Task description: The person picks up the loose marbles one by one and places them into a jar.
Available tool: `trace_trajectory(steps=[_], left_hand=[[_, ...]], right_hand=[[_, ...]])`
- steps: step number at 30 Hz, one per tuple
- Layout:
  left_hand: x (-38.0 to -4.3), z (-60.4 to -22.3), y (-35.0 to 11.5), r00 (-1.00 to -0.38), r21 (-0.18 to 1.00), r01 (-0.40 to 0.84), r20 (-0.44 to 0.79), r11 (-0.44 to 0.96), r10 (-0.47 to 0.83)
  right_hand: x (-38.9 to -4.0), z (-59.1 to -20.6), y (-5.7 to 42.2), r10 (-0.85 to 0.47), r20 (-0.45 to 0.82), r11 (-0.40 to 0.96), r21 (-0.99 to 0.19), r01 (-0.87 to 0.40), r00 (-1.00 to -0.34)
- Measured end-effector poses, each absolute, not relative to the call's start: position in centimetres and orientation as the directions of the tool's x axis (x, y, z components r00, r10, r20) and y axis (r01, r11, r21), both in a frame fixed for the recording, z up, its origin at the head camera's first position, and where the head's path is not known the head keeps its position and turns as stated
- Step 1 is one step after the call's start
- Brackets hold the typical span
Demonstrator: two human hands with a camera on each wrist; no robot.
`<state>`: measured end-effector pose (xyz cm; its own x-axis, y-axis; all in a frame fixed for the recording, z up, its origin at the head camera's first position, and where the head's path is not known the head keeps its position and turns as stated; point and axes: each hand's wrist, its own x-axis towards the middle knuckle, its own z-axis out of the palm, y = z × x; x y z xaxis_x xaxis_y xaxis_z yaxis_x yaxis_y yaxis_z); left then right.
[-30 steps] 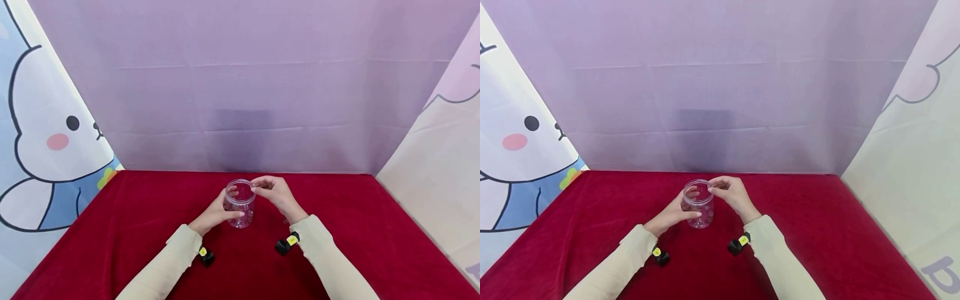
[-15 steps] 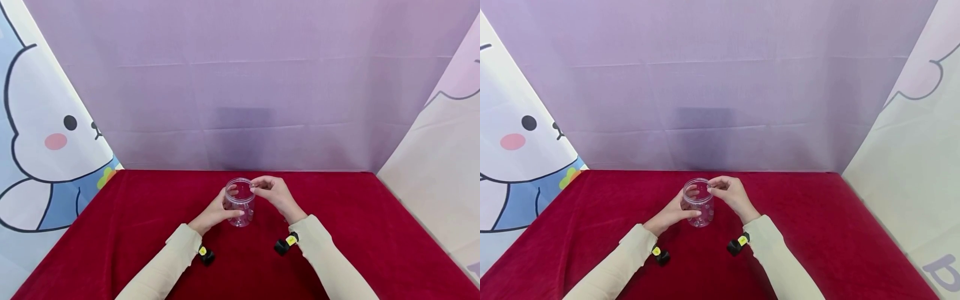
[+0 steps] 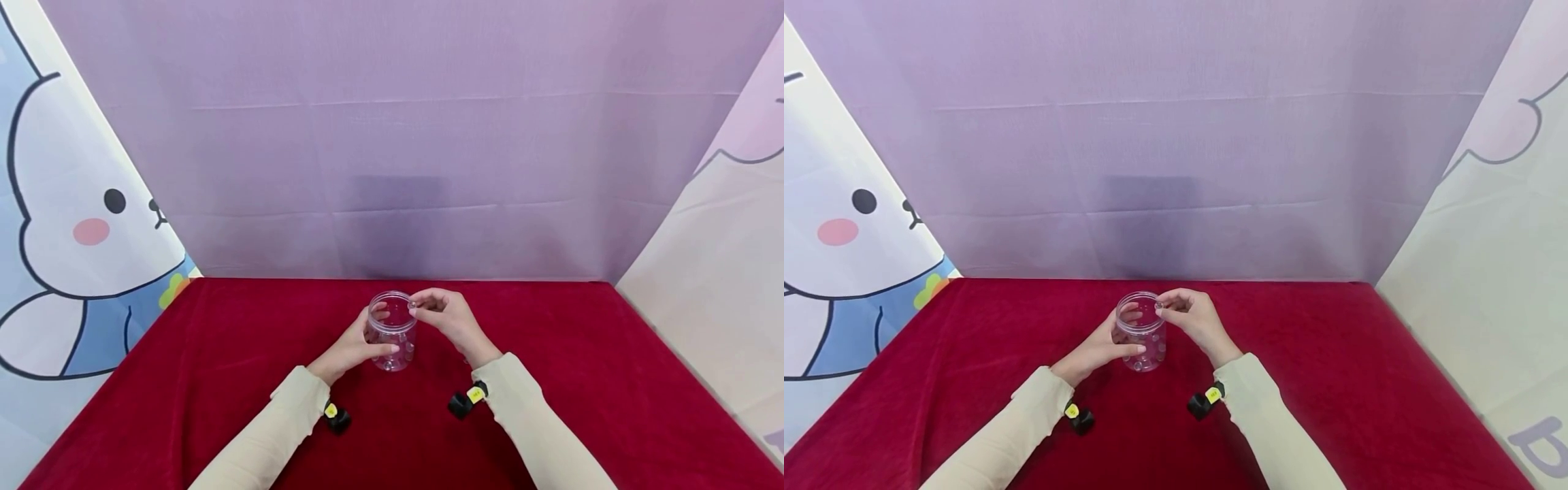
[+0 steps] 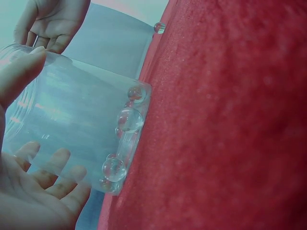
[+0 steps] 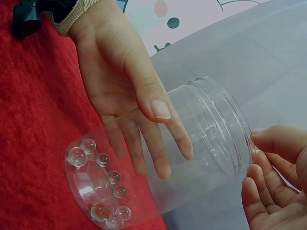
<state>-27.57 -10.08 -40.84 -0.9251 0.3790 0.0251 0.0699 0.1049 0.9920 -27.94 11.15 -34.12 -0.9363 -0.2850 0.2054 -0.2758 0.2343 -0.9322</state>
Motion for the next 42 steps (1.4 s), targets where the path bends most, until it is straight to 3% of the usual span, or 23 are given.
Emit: trace_trajectory(steps=[17,42], left_hand=[[-27.3,-40.7,-10.1,-0.924,0.995,0.052,0.013,0.091,0.383],[-27.3,-40.7,-10.1,-0.92,0.992,0.083,0.039,0.096,0.391]], right_hand=[[-27.4,-34.3,11.6,-0.28,0.2,0.248,-0.93,-0.272,-0.939],[-25.3,-36.1,17.3,-0.259,0.1,0.345,-0.92,-0.188,-0.961]])
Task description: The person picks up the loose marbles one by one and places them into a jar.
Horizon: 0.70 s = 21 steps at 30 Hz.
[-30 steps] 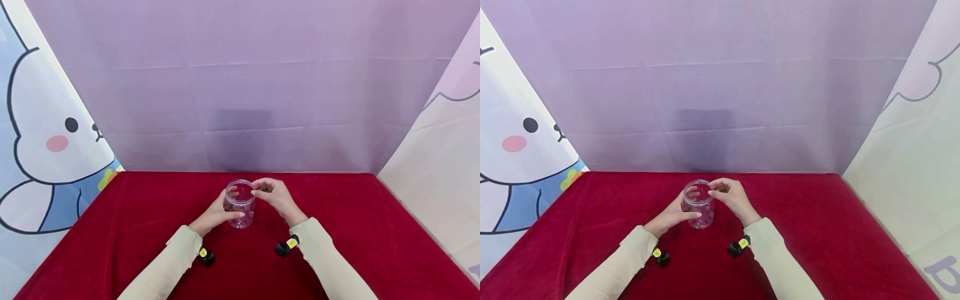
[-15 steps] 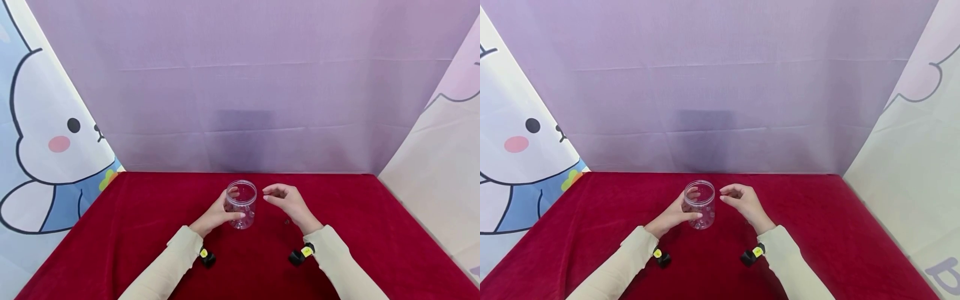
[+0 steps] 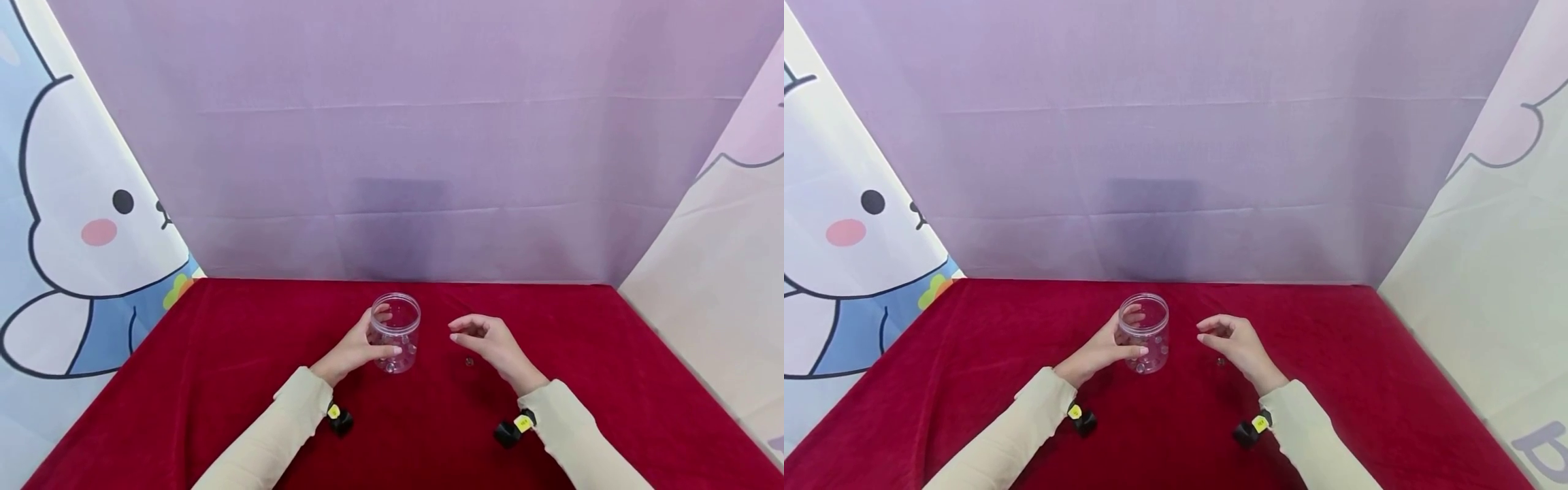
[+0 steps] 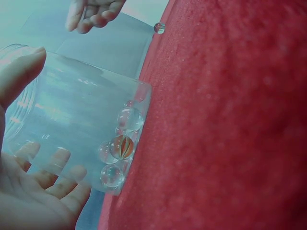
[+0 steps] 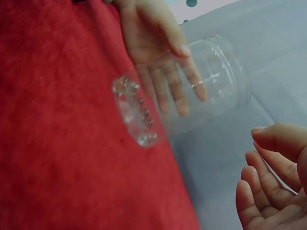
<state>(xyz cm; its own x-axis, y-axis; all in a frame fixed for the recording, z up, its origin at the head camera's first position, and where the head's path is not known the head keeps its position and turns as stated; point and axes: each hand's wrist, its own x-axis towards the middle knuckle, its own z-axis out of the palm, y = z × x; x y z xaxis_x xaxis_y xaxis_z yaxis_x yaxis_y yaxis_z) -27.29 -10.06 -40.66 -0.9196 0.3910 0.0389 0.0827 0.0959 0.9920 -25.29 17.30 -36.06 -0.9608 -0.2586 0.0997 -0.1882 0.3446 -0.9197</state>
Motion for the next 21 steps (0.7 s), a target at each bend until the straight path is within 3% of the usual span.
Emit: trace_trajectory(steps=[21], left_hand=[[-27.5,-40.7,-9.9,-0.92,0.993,0.058,0.014,0.102,0.392]], right_hand=[[-25.4,-38.1,19.5,-0.227,0.015,0.43,-0.896,-0.113,-0.974]])
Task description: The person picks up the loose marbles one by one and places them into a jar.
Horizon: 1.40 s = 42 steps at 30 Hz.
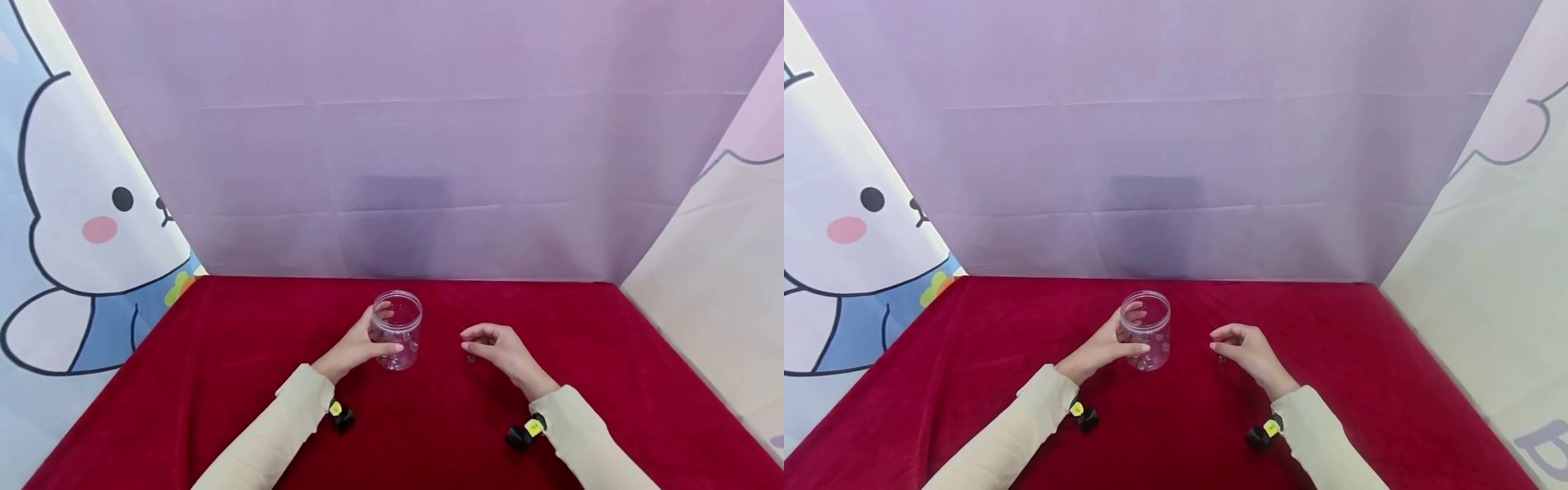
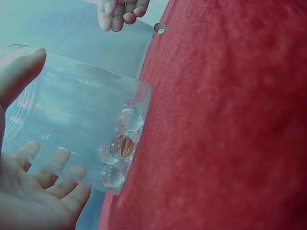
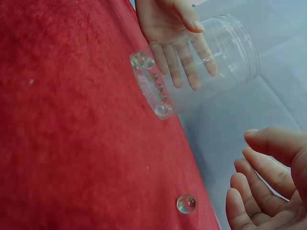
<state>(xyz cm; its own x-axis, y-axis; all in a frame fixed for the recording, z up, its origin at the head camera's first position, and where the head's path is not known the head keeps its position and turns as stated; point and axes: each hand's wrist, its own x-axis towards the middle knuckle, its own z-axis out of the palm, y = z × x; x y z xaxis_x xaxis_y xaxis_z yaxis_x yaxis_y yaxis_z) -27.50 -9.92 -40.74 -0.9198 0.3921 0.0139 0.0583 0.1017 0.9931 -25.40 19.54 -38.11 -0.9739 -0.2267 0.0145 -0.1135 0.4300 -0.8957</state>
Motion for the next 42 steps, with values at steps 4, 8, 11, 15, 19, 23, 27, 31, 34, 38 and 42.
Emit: trace_trajectory(steps=[4,8,11,15,19,23,27,31,34,38,42], left_hand=[[-27.4,-40.2,-9.9,-0.917,0.992,0.053,0.004,0.112,0.4],[-26.7,-38.9,-9.9,-0.91,0.991,0.056,0.001,0.12,0.414],[-26.0,-38.0,-9.9,-0.909,0.991,0.056,0.001,0.119,0.416],[-25.7,-37.6,-9.9,-0.911,0.992,0.056,0.004,0.114,0.413],[-25.7,-37.6,-9.9,-0.913,0.992,0.059,0.007,0.115,0.408],[-25.7,-37.7,-9.9,-0.913,0.992,0.055,0.004,0.112,0.409],[-25.7,-37.7,-9.9,-0.912,0.993,0.047,-0.002,0.109,0.411],[-25.7,-37.7,-10.0,-0.913,0.993,0.042,-0.008,0.114,0.407],[-25.7,-37.8,-10.0,-0.915,0.992,0.035,-0.016,0.12,0.403],[-25.7,-37.8,-10.1,-0.916,0.993,0.033,-0.016,0.115,0.4],[-25.7,-37.9,-10.0,-0.914,0.993,0.035,-0.015,0.114,0.406]], right_hand=[[-25.4,-38.2,19.8,-0.209,0.005,0.448,-0.888,-0.1,-0.978],[-25.4,-38.3,20.1,-0.209,-0.006,0.447,-0.89,-0.091,-0.978],[-25.4,-38.4,20.1,-0.224,-0.014,0.436,-0.896,-0.087,-0.974],[-25.3,-38.5,20.2,-0.23,-0.02,0.42,-0.904,-0.08,-0.973],[-25.4,-38.6,20.3,-0.236,-0.022,0.408,-0.91,-0.079,-0.972],[-25.5,-38.7,20.4,-0.23,-0.029,0.413,-0.908,-0.07,-0.973],[-25.6,-38.8,20.5,-0.224,-0.036,0.416,-0.907,-0.062,-0.974],[-25.8,-39.2,20.6,-0.222,-0.034,0.416,-0.907,-0.063,-0.975],[-26.0,-39.5,20.7,-0.222,-0.031,0.419,-0.906,-0.066,-0.974],[-25.9,-39.7,20.7,-0.233,-0.03,0.412,-0.908,-0.071,-0.972],[-25.8,-39.8,20.8,-0.26,-0.029,0.4,-0.913,-0.081,-0.965]])
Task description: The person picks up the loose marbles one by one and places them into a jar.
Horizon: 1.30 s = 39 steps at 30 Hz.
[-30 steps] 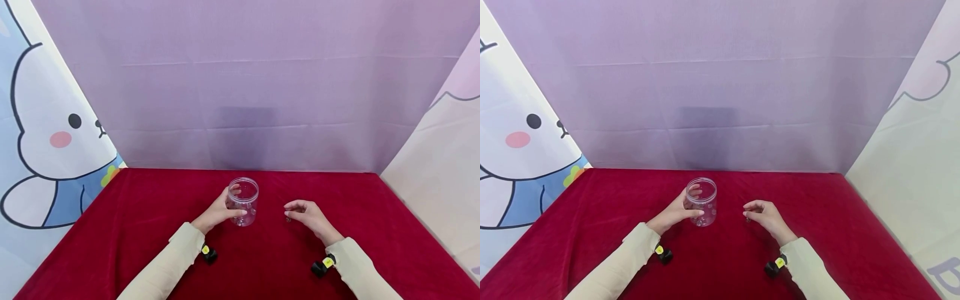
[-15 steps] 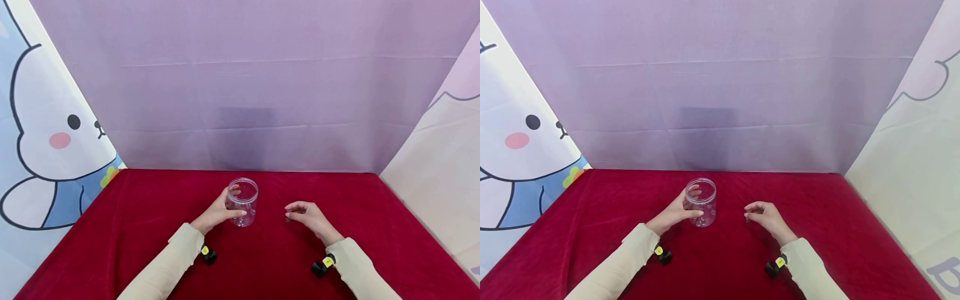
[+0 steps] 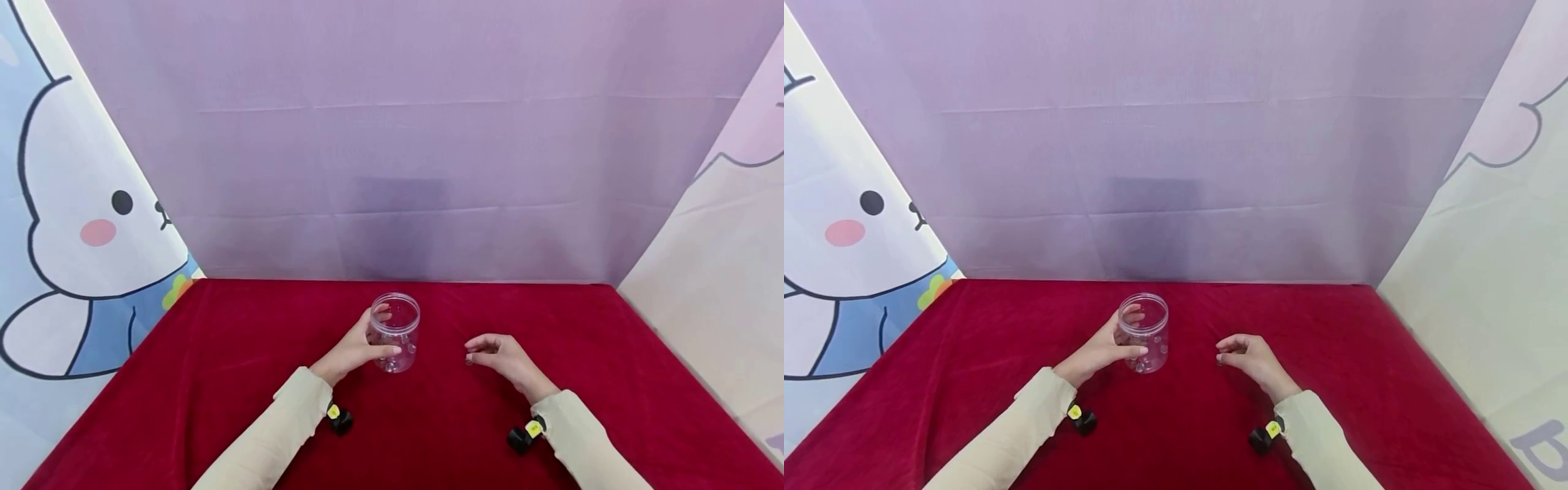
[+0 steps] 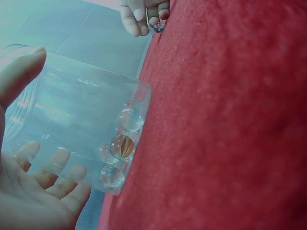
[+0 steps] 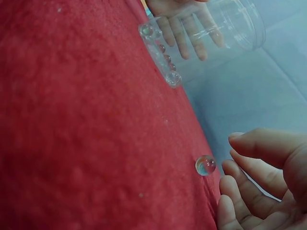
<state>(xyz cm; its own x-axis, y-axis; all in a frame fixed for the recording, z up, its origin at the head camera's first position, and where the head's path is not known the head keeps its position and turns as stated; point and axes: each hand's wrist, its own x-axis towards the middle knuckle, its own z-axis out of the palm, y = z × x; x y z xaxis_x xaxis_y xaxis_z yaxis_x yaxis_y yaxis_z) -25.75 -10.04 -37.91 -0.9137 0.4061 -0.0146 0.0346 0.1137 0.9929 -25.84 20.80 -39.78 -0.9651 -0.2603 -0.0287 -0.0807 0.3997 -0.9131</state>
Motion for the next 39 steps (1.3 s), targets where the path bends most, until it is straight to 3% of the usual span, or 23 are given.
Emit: trace_trajectory(steps=[11,39], left_hand=[[-25.8,-38.0,-10.2,-0.916,0.993,0.035,-0.014,0.115,0.401],[-25.6,-38.1,-10.1,-0.915,0.992,0.032,-0.022,0.126,0.402]], right_hand=[[-26.2,-40.7,21.0,-0.315,0.006,0.446,-0.882,-0.153,-0.949],[-26.1,-41.3,21.1,-0.354,0.002,0.476,-0.86,-0.183,-0.935]])
